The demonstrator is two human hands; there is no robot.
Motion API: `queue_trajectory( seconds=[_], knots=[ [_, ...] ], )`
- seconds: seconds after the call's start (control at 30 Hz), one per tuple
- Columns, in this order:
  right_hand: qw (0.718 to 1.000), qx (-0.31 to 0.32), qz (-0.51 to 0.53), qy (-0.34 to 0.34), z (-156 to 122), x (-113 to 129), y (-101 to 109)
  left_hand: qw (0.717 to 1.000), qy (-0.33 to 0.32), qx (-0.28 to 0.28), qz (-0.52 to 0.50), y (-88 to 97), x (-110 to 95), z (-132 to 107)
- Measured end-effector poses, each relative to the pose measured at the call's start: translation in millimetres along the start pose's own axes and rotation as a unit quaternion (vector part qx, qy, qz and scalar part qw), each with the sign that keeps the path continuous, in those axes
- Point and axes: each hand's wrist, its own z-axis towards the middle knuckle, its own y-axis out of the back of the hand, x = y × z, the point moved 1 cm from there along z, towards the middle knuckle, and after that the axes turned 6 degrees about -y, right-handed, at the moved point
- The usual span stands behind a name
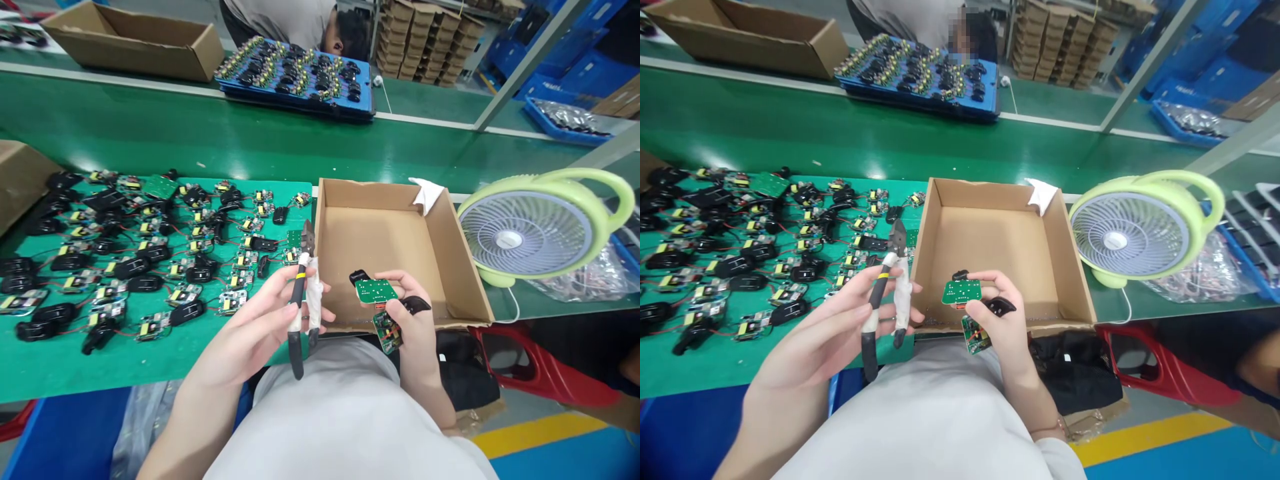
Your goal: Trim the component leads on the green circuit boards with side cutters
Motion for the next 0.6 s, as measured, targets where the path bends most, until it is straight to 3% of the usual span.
queue_trajectory(
  seconds=[0.17,0.4,0.6],
  knots=[
    [1.000,0.021,0.011,0.009,1.4,-0.4,0.6,1.000,0.007,0.007,-0.013,0.0,-2.0,1.2],
    [1.000,0.004,-0.009,0.023,0.3,1.1,-1.5,0.998,0.018,0.025,-0.046,0.7,-4.4,2.7],
    [0.999,-0.008,-0.041,0.026,-0.1,1.7,-3.0,0.999,-0.008,-0.010,0.048,2.2,-3.8,2.8]
  ],
)
